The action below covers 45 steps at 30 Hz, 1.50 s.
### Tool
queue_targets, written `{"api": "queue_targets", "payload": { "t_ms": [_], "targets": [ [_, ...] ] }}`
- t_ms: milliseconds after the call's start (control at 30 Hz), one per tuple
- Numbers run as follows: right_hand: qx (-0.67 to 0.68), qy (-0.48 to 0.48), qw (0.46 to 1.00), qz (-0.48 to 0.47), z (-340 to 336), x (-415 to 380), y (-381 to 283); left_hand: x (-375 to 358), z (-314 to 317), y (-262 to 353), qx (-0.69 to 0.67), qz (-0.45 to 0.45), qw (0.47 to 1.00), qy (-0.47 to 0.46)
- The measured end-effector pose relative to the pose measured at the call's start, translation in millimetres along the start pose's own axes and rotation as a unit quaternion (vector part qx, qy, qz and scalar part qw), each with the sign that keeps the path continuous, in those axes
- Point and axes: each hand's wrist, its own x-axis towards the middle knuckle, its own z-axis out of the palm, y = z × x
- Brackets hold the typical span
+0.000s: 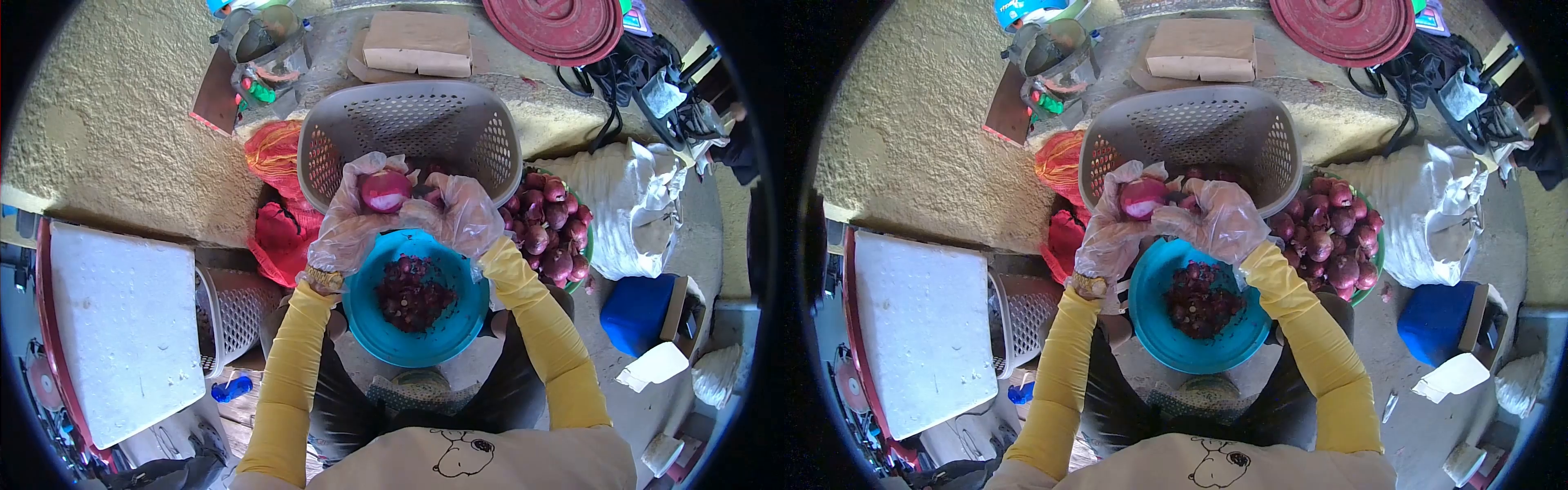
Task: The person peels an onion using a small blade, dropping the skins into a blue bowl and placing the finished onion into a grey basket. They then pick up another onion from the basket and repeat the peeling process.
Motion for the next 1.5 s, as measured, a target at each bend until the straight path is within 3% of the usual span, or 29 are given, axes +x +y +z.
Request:
{"api": "queue_targets", "payload": {
  "t_ms": [133, 200, 667, 767, 867, 933, 1000, 1167, 1367, 1433, 1500],
  "targets": [
    [0.004, 0.016, 1.0, 0.016, 0.6, -0.4, -3.6, -0.5, 1.6, -0.1, 0.03, 0.01, 1.0, 0.001],
    [-0.002, 0.01, 1.0, 0.016, 1.4, -0.2, -1.1, -0.4, -6.1, -0.9, 0.108, 0.017, 0.993, -0.037],
    [0.031, -0.052, 0.998, 0.033, 5.4, 3.9, 5.5, 2.2, -10.9, -6.3, 0.166, 0.048, 0.985, -0.027],
    [0.096, -0.055, 0.992, 0.055, 5.0, 2.7, 2.9, 5.6, -15.7, -10.0, 0.186, 0.069, 0.979, -0.04],
    [0.109, -0.095, 0.987, 0.077, 9.2, 3.4, 16.2, 4.5, -14.1, -8.6, 0.192, 0.077, 0.977, -0.048],
    [0.236, -0.155, 0.955, 0.093, 5.9, 4.7, 14.5, 3.5, -11.3, -6.9, 0.19, 0.066, 0.978, -0.046],
    [0.236, -0.171, 0.952, 0.097, 2.4, 5.2, 14.9, 3.0, -8.5, -6.7, 0.213, 0.076, 0.973, -0.05],
    [0.206, -0.202, 0.949, 0.125, -5.2, 6.8, 6.6, 5.0, -6.5, -8.8, 0.198, 0.089, 0.975, -0.053],
    [0.091, -0.232, 0.966, 0.069, -1.6, 4.5, 10.5, 3.9, -13.9, -6.0, 0.194, 0.07, 0.978, -0.043],
    [0.033, -0.188, 0.981, -0.038, -2.4, 2.1, 4.9, 3.9, -11.9, -2.1, 0.172, 0.063, 0.982, -0.042],
    [-0.017, -0.195, 0.979, -0.061, -6.4, 2.2, 2.7, 3.0, -8.1, 2.9, 0.193, 0.061, 0.979, -0.015]
  ]
}}
